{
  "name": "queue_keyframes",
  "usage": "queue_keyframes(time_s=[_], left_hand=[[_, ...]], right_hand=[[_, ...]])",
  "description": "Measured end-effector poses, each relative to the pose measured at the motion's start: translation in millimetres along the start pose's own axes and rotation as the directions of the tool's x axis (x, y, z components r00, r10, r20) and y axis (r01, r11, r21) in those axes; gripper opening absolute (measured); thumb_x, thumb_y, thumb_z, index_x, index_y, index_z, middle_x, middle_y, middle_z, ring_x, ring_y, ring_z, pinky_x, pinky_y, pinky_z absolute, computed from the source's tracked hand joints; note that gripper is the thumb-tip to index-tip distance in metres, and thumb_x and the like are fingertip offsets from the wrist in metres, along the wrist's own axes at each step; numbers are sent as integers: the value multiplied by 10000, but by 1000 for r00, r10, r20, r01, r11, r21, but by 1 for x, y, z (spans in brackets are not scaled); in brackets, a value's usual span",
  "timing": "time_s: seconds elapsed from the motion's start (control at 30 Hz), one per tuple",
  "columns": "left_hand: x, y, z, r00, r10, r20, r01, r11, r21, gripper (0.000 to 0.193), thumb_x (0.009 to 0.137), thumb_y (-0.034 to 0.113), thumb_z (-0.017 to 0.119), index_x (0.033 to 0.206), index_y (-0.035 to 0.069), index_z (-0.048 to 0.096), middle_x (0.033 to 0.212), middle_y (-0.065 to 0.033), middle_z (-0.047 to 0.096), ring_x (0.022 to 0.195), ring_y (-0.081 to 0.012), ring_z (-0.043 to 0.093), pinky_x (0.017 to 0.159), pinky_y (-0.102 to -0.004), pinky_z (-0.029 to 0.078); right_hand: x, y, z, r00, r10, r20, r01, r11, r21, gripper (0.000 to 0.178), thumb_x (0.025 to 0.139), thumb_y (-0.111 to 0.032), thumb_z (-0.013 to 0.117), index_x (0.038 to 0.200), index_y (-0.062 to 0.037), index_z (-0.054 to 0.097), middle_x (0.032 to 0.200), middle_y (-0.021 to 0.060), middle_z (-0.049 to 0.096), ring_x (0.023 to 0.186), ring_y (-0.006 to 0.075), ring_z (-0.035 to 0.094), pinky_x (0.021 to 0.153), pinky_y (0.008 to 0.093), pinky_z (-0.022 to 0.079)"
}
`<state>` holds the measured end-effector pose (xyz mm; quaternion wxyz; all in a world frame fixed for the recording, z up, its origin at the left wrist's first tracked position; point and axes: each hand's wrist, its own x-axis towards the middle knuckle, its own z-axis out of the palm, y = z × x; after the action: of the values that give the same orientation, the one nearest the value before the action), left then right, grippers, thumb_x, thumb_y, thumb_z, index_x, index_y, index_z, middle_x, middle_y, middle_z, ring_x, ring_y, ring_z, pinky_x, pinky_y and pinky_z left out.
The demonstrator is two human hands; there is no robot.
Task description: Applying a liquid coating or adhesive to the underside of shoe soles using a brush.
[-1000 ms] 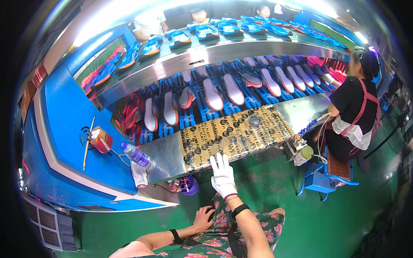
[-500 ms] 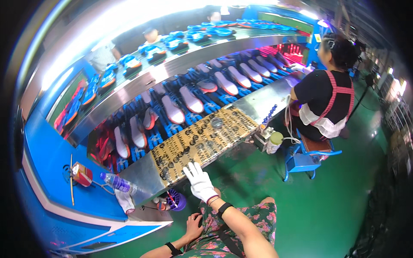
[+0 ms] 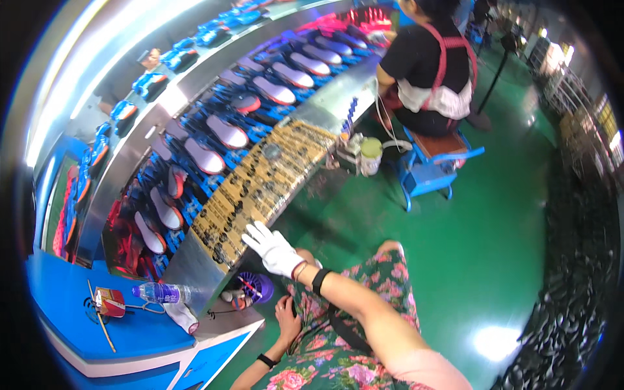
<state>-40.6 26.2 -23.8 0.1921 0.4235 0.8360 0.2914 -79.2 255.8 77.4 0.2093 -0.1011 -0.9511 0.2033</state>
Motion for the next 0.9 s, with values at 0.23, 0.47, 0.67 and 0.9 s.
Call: queue_keyframes(time_s=[0.23,0.47,0.67,0.9], left_hand=[[-3,1,-3,999,-35,33,35,999,-21,595,743,61,606,1333,23,532,1397,-167,452,1302,-391,392,1088,-502,311],[-2,1,-4,1000,-16,10,16,1000,12,571,746,59,619,1311,26,548,1351,-163,475,1245,-387,422,1021,-491,343],[5,19,-9,999,-23,-36,22,1000,-19,594,685,13,540,1279,14,551,1314,-168,497,1233,-391,437,1056,-485,342],[4,17,-17,997,-35,-75,35,999,-2,585,694,110,630,1275,80,571,1307,-151,502,1213,-389,457,1026,-500,371]], right_hand=[[-42,69,-50,974,91,-206,-22,948,318,452,866,-249,643,1294,-103,629,1344,148,612,1248,362,555,1084,465,438],[-72,196,-161,879,246,-409,-340,924,-173,338,809,-220,654,1123,-102,694,1150,127,702,1099,350,634,938,468,503],[-43,281,-228,907,117,-405,-328,800,-503,419,669,-377,748,939,-66,668,900,154,684,899,358,661,773,477,509],[-15,312,-222,850,527,-7,-468,748,-470,578,720,-509,755,1104,-89,658,1029,189,733,952,380,707,819,465,553]])
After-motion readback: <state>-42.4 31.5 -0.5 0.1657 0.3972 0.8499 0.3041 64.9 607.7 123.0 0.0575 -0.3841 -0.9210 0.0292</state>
